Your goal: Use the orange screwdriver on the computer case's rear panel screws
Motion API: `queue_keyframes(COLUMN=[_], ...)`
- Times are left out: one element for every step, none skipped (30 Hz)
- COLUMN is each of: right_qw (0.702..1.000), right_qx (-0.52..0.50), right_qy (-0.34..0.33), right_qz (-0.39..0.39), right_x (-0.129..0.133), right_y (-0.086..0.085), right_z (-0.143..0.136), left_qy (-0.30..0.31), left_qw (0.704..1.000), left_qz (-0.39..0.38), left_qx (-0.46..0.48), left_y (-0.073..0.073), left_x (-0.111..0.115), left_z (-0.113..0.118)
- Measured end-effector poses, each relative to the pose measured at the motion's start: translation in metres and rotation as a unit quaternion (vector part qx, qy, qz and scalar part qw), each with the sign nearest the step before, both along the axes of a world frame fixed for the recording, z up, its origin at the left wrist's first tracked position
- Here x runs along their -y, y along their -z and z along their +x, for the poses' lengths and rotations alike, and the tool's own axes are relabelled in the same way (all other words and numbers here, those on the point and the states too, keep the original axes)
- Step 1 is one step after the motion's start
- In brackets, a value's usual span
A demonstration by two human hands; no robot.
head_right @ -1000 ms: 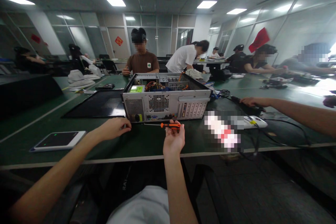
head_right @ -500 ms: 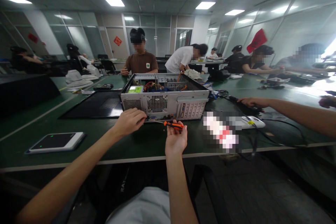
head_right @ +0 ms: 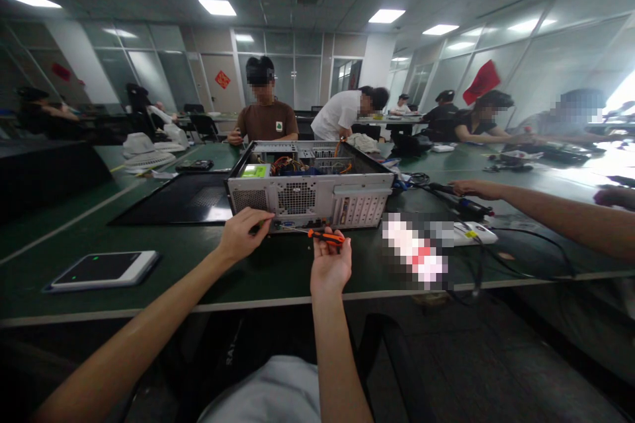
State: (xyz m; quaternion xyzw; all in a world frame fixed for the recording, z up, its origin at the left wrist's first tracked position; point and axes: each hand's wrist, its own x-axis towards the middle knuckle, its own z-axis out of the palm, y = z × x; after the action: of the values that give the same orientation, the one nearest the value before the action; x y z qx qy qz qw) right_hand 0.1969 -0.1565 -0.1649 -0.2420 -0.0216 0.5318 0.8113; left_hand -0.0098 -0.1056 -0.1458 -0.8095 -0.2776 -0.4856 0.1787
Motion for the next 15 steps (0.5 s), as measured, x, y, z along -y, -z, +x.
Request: queue_keyframes(right_qw=[1.0, 1.0, 1.0, 1.0, 1.0, 1.0, 1.0, 1.0, 1.0, 1.0, 1.0, 1.0, 1.0, 1.0, 1.0], right_qx=[0.001, 0.002, 0.002, 0.003, 0.003, 0.003, 0.003, 0.003, 0.003, 0.003, 0.004, 0.005, 0.007, 0.009, 0.01], right_qy=[-0.001, -0.001, -0.001, -0.001, -0.001, -0.001, -0.001, -0.002, -0.002, -0.002, -0.002, -0.002, -0.001, -0.001, -0.001], right_qz=[-0.001, -0.002, -0.003, -0.004, -0.005, -0.006, -0.007, -0.007, -0.007, -0.006, -0.005, -0.003, -0.001, 0.001, 0.003], right_x=[0.0, 0.0002, 0.0004, 0.0008, 0.0013, 0.0018, 0.0022, 0.0026, 0.0029, 0.0031, 0.0031, 0.003, 0.0028, 0.0025, 0.0022], right_y=[-0.0002, -0.0005, -0.001, -0.0016, -0.0024, -0.0031, -0.0038, -0.0043, -0.0046, -0.0046, -0.0042, -0.0035, -0.0025, -0.0013, -0.0001], right_z=[0.0001, 0.0001, 0.0, -0.0003, -0.0006, -0.001, -0.0015, -0.002, -0.0023, -0.0026, -0.0027, -0.0026, -0.0023, -0.0019, -0.0015], left_qy=[0.002, 0.002, 0.001, 0.001, 0.002, 0.005, 0.008, 0.01, 0.011, 0.011, 0.01, 0.01, 0.01, 0.009, 0.008], left_qw=[1.0, 1.0, 1.0, 1.0, 0.999, 0.999, 0.999, 0.999, 0.999, 0.999, 0.999, 0.999, 0.999, 0.999, 0.999], left_qz=[-0.002, -0.005, -0.008, -0.012, -0.016, -0.018, -0.019, -0.019, -0.019, -0.02, -0.022, -0.025, -0.028, -0.031, -0.034], left_qx=[0.007, 0.015, 0.022, 0.027, 0.029, 0.032, 0.034, 0.036, 0.038, 0.04, 0.039, 0.037, 0.034, 0.031, 0.03], left_y=[0.0005, 0.0007, 0.0009, 0.0009, 0.0009, 0.001, 0.0011, 0.0013, 0.0016, 0.002, 0.0024, 0.003, 0.0036, 0.0043, 0.0051], left_x=[-0.0004, -0.0006, -0.0005, -0.0003, 0.0, 0.0003, 0.0005, 0.0007, 0.0007, 0.0008, 0.0008, 0.0009, 0.0011, 0.0012, 0.0013], left_z=[0.0, 0.0, 0.0, 0.0002, 0.0003, 0.0005, 0.0007, 0.0009, 0.0011, 0.0013, 0.0014, 0.0014, 0.0014, 0.0014, 0.0013])
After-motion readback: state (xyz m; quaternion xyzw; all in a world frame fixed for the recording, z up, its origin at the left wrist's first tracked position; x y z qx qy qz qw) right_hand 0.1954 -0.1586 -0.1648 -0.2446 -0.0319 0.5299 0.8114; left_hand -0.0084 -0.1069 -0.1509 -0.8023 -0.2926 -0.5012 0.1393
